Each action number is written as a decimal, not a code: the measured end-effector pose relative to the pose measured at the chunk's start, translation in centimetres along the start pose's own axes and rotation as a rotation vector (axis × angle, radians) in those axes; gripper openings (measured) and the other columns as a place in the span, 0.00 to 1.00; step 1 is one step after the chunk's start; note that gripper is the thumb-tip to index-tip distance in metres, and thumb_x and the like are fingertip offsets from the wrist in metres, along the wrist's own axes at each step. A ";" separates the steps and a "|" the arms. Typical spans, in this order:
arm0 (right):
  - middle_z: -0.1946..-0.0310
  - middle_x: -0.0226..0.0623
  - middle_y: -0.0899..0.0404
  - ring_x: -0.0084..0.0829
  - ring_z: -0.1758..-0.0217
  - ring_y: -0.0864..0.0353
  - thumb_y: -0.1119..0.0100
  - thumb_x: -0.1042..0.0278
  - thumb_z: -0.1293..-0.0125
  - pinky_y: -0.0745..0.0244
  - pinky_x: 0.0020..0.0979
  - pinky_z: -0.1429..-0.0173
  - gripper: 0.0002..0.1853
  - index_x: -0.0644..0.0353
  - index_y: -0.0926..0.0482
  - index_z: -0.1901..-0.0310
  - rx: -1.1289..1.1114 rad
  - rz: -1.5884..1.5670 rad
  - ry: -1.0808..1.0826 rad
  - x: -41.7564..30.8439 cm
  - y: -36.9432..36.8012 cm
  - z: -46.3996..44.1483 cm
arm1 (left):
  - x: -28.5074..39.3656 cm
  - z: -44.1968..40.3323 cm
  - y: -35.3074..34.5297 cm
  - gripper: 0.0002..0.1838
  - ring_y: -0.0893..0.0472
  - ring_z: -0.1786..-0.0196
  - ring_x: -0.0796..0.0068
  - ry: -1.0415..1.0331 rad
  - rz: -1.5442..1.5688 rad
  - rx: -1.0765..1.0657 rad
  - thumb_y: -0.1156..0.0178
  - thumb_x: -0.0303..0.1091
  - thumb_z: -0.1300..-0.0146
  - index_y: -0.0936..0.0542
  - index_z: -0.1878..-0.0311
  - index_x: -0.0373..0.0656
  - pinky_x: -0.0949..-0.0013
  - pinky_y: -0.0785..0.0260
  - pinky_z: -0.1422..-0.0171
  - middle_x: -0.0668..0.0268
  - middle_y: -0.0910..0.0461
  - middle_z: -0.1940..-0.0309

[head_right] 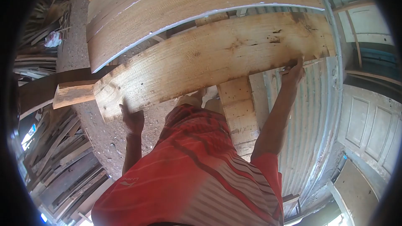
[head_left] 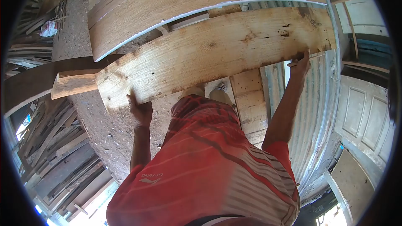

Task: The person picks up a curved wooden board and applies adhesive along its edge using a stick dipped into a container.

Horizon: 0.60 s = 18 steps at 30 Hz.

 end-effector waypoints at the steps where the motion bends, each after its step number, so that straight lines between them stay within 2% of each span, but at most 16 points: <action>1: 0.71 0.32 0.24 0.23 0.80 0.30 0.33 0.46 0.26 0.38 0.26 0.85 0.21 0.58 0.24 0.58 -0.016 -0.001 -0.015 0.1 -0.4 -0.4 | -0.1 -0.2 0.0 0.31 0.28 0.25 0.64 -0.015 -0.025 -0.001 0.48 0.57 0.19 0.28 0.24 0.45 0.57 0.37 0.18 0.63 0.25 0.27; 2: 0.71 0.32 0.24 0.23 0.80 0.30 0.33 0.46 0.26 0.38 0.26 0.85 0.21 0.58 0.24 0.58 -0.011 0.010 -0.005 -0.1 -0.6 -0.4 | -1.0 -0.4 -0.1 0.31 0.28 0.25 0.64 0.129 0.274 0.014 0.48 0.58 0.19 0.28 0.24 0.46 0.57 0.37 0.18 0.63 0.25 0.27; 4: 0.71 0.33 0.24 0.23 0.80 0.30 0.34 0.45 0.26 0.37 0.26 0.85 0.22 0.59 0.24 0.58 0.001 0.029 0.016 -0.3 -0.9 -0.3 | -1.9 -0.5 -0.8 0.31 0.27 0.25 0.64 0.289 0.614 0.043 0.47 0.58 0.19 0.28 0.24 0.46 0.57 0.36 0.18 0.63 0.24 0.28; 12: 0.72 0.33 0.24 0.23 0.81 0.31 0.33 0.44 0.26 0.38 0.27 0.87 0.23 0.60 0.24 0.59 0.056 0.070 -0.020 -1.0 -2.0 0.8 | -2.0 -0.7 -1.2 0.30 0.24 0.28 0.67 0.331 0.703 0.043 0.47 0.58 0.19 0.26 0.25 0.49 0.59 0.31 0.23 0.66 0.21 0.30; 15: 0.73 0.31 0.25 0.22 0.81 0.32 0.34 0.45 0.25 0.40 0.27 0.87 0.22 0.58 0.24 0.60 0.022 0.062 -0.013 -0.7 -2.0 0.4 | -2.0 -0.6 -1.3 0.29 0.25 0.27 0.67 0.399 0.774 0.136 0.47 0.57 0.19 0.25 0.25 0.49 0.58 0.32 0.21 0.66 0.21 0.30; 17: 0.74 0.30 0.25 0.21 0.82 0.34 0.34 0.46 0.25 0.42 0.27 0.86 0.20 0.56 0.24 0.62 0.012 0.044 0.016 -0.3 -1.5 -0.5 | -0.1 -1.2 -0.4 0.28 0.25 0.26 0.67 -0.031 -0.042 0.056 0.48 0.57 0.18 0.25 0.25 0.50 0.58 0.33 0.20 0.66 0.22 0.29; 18: 0.74 0.29 0.26 0.21 0.82 0.34 0.34 0.47 0.24 0.42 0.26 0.86 0.20 0.55 0.25 0.63 0.020 0.032 0.031 0.0 -1.4 -1.0 | 0.6 -1.3 -0.7 0.28 0.25 0.26 0.67 -0.154 -0.274 0.010 0.48 0.56 0.18 0.25 0.25 0.49 0.58 0.34 0.20 0.66 0.22 0.28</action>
Point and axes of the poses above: each hand's wrist, its own z-axis away from the middle knuckle, its own y-axis out of the back of the hand, x = y × z, the point moved 8 cm from there along -z, towards the middle knuckle
